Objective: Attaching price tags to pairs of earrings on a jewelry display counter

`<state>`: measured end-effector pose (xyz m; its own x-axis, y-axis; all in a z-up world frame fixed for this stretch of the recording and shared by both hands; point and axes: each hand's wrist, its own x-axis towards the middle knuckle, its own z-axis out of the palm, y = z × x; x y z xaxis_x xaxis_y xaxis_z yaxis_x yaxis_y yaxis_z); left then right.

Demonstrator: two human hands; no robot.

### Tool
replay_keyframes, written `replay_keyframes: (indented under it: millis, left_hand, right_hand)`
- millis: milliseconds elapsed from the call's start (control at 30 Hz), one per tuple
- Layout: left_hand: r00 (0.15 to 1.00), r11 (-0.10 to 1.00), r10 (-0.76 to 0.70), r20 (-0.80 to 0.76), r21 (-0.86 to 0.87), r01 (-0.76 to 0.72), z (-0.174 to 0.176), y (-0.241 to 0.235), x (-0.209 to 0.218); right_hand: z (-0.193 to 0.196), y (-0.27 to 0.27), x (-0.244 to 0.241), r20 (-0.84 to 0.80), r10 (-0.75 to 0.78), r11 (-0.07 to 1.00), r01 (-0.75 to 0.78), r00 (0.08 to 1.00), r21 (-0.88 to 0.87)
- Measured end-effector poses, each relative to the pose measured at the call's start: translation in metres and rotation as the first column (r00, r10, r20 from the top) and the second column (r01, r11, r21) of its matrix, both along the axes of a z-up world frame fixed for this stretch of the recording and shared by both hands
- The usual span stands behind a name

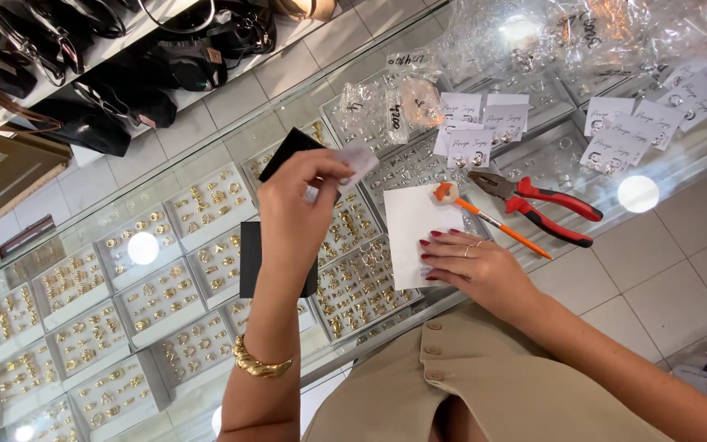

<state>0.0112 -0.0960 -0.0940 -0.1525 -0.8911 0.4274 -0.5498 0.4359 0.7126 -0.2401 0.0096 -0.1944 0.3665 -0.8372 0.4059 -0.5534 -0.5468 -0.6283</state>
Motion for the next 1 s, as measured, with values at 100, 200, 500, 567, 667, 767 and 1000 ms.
replay_keyframes:
  millis: [100,200,500,567,667,767,1000]
  left_hand:
    - [0.948,0.934,-0.266,-0.174,0.197,0.298,0.005,0.008,-0.013]
    - [0.885,0.793,-0.427,-0.188,0.393,0.466,0.015,0.014,-0.022]
    - [0.723,0.579,-0.69,-0.023,0.582,0.571,-0.035,0.021,-0.046]
    - [0.694,0.585,-0.718,0.041,0.576,0.571,-0.045,0.022,-0.05]
    - [0.684,0.612,-0.722,0.106,0.56,0.559,-0.044,0.021,-0.05]
    - [0.683,0.6,-0.724,0.096,0.576,0.555,-0.046,0.021,-0.048]
    - [0.692,0.585,-0.721,0.045,0.575,0.572,-0.05,0.02,-0.046]
  right_hand:
    - [0.001,0.002,0.001,0.014,-0.022,1.0,0.022,1.0,0.017]
    - [0.0,0.003,0.0,0.02,-0.037,0.999,0.037,0.999,0.004]
    - [-0.007,0.006,-0.004,0.016,0.003,0.987,0.0,1.0,-0.163]
    - [-0.011,0.007,-0.005,0.017,0.006,0.983,-0.003,1.0,-0.184]
    - [-0.015,0.006,-0.006,-0.006,0.01,0.966,-0.011,1.0,-0.257]
    - [-0.013,0.005,-0.006,-0.024,0.003,0.947,-0.011,1.0,-0.322]
    - [-0.016,0.006,-0.004,0.002,-0.025,0.956,0.024,1.0,-0.292]
